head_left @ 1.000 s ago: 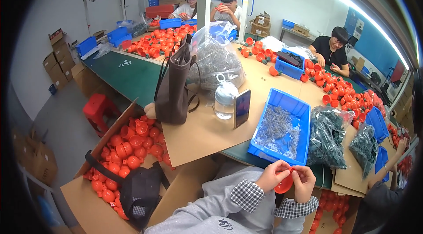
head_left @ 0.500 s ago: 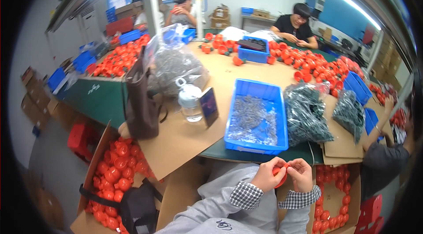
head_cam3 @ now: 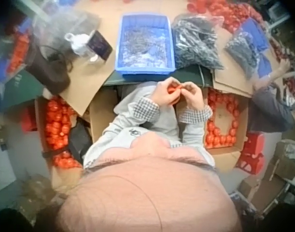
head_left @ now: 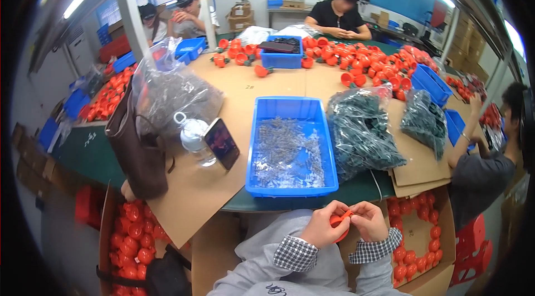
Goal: Assembling plastic product components by manually inserting metal parts and mesh pieces into red shells.
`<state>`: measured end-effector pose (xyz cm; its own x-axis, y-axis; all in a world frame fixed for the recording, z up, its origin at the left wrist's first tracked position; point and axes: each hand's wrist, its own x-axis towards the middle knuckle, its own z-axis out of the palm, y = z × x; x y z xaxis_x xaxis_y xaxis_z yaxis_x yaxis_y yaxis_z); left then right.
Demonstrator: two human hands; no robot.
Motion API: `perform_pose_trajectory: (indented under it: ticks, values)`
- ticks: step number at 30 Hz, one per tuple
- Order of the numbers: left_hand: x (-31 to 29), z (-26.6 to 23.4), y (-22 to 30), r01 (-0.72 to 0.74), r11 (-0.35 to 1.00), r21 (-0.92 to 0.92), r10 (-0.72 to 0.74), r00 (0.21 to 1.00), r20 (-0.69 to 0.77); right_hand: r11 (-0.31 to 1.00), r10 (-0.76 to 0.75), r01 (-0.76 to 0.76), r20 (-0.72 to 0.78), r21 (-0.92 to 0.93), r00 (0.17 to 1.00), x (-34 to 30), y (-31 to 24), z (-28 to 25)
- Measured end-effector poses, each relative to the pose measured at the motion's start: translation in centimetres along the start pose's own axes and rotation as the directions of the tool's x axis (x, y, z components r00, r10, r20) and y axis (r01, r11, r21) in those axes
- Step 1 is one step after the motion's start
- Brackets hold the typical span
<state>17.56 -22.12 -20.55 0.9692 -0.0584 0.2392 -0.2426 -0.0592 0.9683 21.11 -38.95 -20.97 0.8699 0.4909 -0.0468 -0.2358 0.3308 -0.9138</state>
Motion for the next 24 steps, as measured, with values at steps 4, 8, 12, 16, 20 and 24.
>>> perform_pose_trajectory:
  ticks: [4, 8, 12, 16, 20, 24]
  values:
    - [-0.6, -0.1, 0.1, 0.013, 0.999, 0.031, -0.012, 0.999, -0.047, 1.000, -0.015, 0.014, -0.053, -0.024, 0.998, 0.5, 0.5, 0.7]
    - [-0.5, -0.2, 0.4, 0.030, 0.996, 0.083, -0.026, 0.998, -0.055, 1.000, -0.030, 0.029, -0.076, -0.008, 0.997, 0.6, 1.1, 0.9]
    - [-0.2, -0.2, 0.3, 0.030, 0.997, 0.077, -0.027, 0.999, -0.038, 0.992, -0.090, 0.079, -0.119, -0.094, 0.989, 0.3, 1.0, 1.4]
    - [-0.2, -0.2, -0.1, 0.032, 0.999, 0.015, -0.031, 0.999, -0.029, 0.992, -0.096, 0.091, -0.060, -0.082, 0.994, 0.0, 0.9, 0.8]
    - [-0.4, -0.1, -0.1, 0.051, 0.998, 0.034, -0.050, 0.998, -0.038, 0.997, -0.070, 0.072, -0.057, 0.020, 0.996, -0.1, 1.0, 0.9]
    - [-0.3, 0.2, 0.0, 0.062, 0.996, 0.061, -0.059, 0.997, -0.052, 0.992, -0.129, 0.126, -0.133, -0.030, 0.983, -0.3, 1.4, 1.3]
